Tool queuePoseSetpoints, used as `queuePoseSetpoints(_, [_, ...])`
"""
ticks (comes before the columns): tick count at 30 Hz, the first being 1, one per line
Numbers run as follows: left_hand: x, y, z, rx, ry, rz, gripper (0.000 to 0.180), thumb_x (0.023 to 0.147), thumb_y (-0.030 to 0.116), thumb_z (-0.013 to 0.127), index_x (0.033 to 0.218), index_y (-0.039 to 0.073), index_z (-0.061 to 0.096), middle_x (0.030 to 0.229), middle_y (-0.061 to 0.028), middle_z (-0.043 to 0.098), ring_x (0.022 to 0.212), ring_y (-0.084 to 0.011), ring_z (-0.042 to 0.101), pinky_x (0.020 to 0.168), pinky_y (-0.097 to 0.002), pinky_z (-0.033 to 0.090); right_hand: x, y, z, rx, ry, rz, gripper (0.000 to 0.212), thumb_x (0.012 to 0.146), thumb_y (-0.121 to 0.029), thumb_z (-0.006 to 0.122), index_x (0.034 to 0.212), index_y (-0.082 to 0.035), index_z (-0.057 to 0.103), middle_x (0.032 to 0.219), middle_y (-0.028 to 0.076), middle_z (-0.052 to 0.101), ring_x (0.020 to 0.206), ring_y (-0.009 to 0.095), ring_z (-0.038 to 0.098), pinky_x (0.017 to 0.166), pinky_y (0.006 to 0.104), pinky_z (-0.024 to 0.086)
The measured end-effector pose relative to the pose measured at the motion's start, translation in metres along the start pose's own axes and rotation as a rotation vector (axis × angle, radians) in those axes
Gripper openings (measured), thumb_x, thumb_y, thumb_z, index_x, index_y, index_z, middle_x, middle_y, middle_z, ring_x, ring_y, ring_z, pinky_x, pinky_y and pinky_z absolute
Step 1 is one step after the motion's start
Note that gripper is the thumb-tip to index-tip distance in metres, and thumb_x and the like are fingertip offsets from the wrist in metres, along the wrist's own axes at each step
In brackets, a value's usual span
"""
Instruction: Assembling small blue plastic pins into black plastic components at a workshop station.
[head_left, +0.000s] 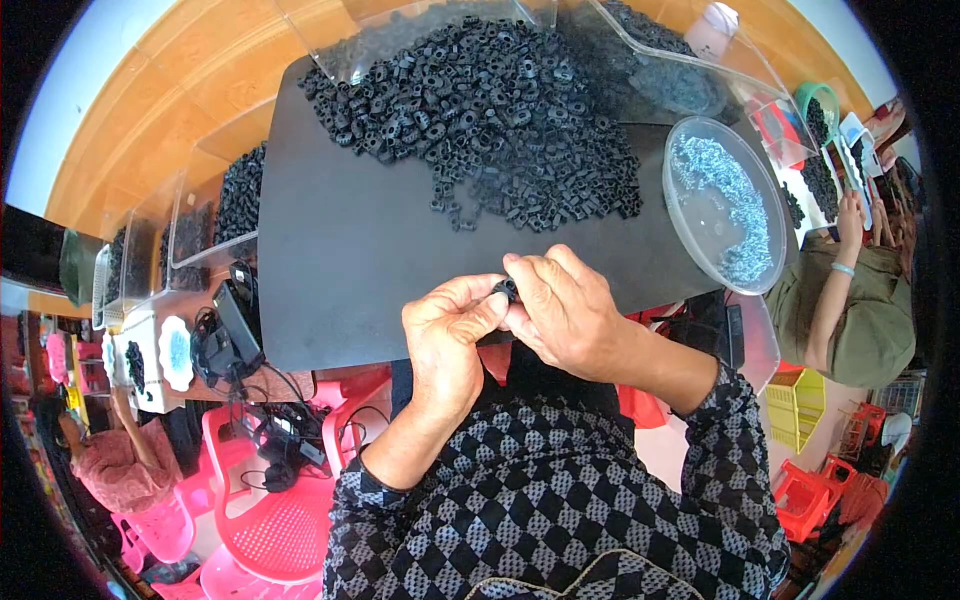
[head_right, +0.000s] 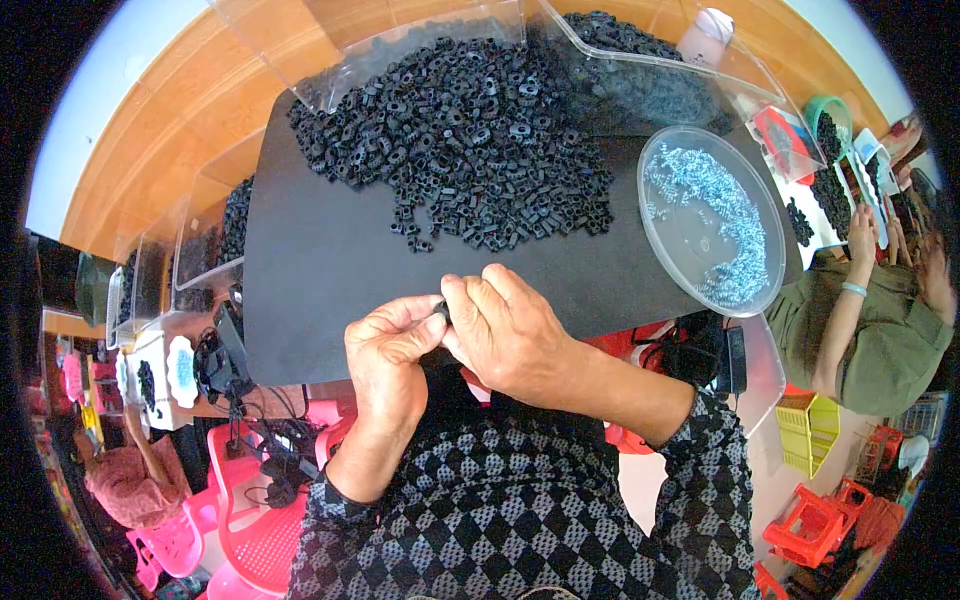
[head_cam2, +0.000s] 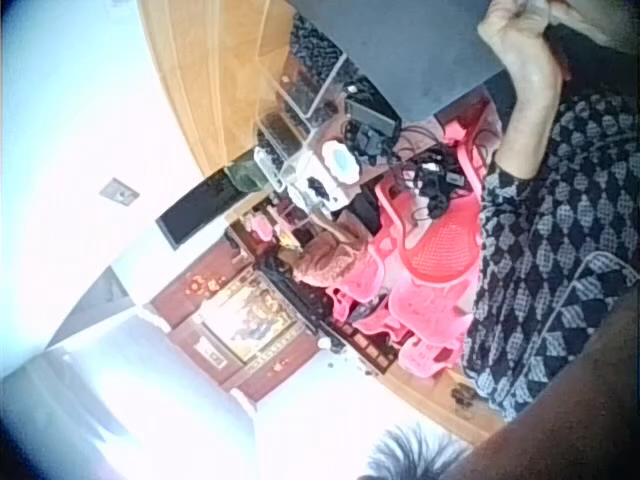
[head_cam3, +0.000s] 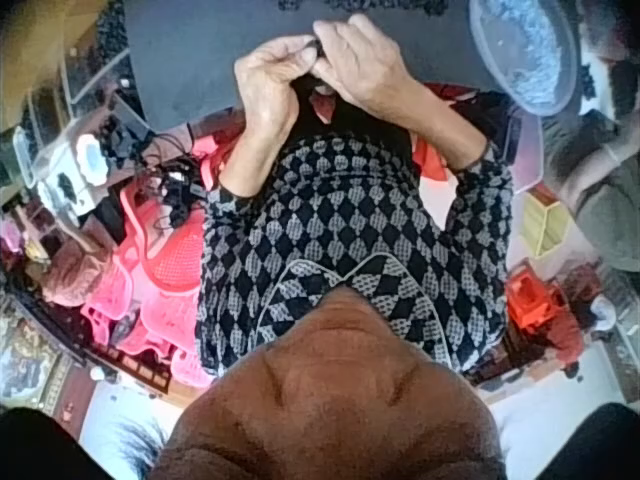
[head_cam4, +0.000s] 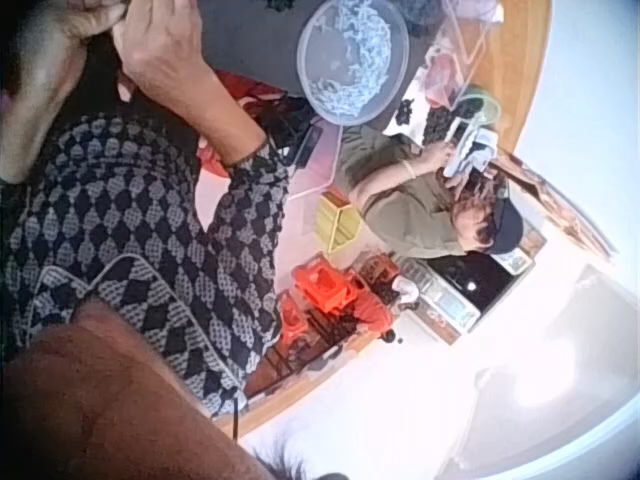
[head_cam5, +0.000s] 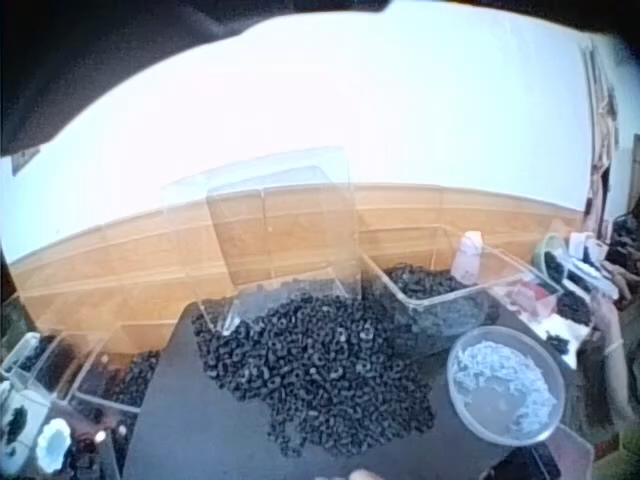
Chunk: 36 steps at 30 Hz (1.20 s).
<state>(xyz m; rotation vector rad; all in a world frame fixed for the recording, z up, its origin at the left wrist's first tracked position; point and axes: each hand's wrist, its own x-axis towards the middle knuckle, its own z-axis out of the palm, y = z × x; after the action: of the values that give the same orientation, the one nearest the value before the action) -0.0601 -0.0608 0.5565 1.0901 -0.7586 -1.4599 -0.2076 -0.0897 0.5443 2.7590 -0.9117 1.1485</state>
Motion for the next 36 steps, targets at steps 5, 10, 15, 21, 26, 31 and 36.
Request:
queuePoseSetpoints(5, [0.002,-0.005,0.002,-0.023,0.022,0.072,0.013,0.084,-0.003,0.058,0.094,-0.009,0.063,0.081,-0.0095,0.066,0.069,-0.0126,0.061,0.065,-0.0234,0.050,0.001,0.001,0.006,-0.085,0.029,-0.051,0.040,0.070,-0.008,0.060,0.100,0.017,0.051,0.085,0.019,0.054,0.073,0.026,0.052,0.072,0.0355,0.047])
queuePoseSetpoints(10, [0.002,-0.005,0.002,0.036,0.056,0.082,0.013,0.085,-0.003,0.057,0.096,-0.009,0.063,0.082,-0.0085,0.065,0.070,-0.0120,0.060,0.065,-0.0238,0.051,0.004,0.003,0.006,-0.063,-0.004,-0.063,0.043,0.068,-0.003,0.063,0.103,0.017,0.050,0.084,0.020,0.055,0.072,0.028,0.053,0.067,0.0358,0.047])
queuePoseSetpoints(15, [0.006,-0.007,0.001,0.035,0.023,0.126,0.013,0.086,-0.003,0.056,0.094,-0.009,0.063,0.081,-0.0086,0.065,0.068,-0.0120,0.060,0.066,-0.0236,0.050,0.005,0.007,0.008,-0.043,-0.014,-0.073,0.047,0.066,-0.001,0.069,0.105,0.016,0.049,0.084,0.019,0.055,0.071,0.030,0.054,0.063,0.0365,0.048])
queuePoseSetpoints(21, [0.011,0.002,-0.004,0.016,0.011,-0.013,0.013,0.085,-0.001,0.058,0.093,-0.009,0.064,0.080,-0.0106,0.066,0.068,-0.0135,0.061,0.068,-0.0238,0.050,0.006,0.009,0.013,0.078,0.048,0.026,0.048,0.064,-0.010,0.071,0.102,0.013,0.052,0.083,0.016,0.053,0.073,0.030,0.052,0.070,0.0370,0.047])
queuePoseSetpoints(26, [0.013,0.011,-0.006,0.029,-0.087,-0.088,0.016,0.084,0.004,0.060,0.093,-0.008,0.065,0.081,-0.0105,0.067,0.070,-0.0140,0.061,0.069,-0.0240,0.049,0.005,0.014,0.011,0.182,0.079,0.058,0.052,0.059,0.000,0.074,0.105,0.008,0.051,0.083,0.014,0.056,0.063,0.026,0.052,0.055,0.0344,0.044])
queuePoseSetpoints(31, [0.015,0.014,-0.015,0.108,-0.245,-0.116,0.024,0.090,0.013,0.057,0.097,-0.008,0.063,0.078,-0.0110,0.066,0.069,-0.0143,0.062,0.067,-0.0238,0.049,0.006,0.018,0.005,0.272,0.072,0.110,0.045,0.060,0.001,0.072,0.100,0.007,0.054,0.079,0.012,0.056,0.062,0.025,0.052,0.055,0.0338,0.044])
queuePoseSetpoints(36, [0.010,0.007,-0.018,0.108,-0.308,-0.085,0.021,0.091,0.012,0.056,0.090,-0.008,0.063,0.071,-0.0106,0.063,0.063,-0.0158,0.061,0.062,-0.0254,0.050,0.007,0.014,0.003,0.317,0.042,0.070,0.042,0.063,-0.004,0.071,0.100,0.007,0.054,0.076,0.012,0.056,0.061,0.026,0.052,0.056,0.0347,0.044])
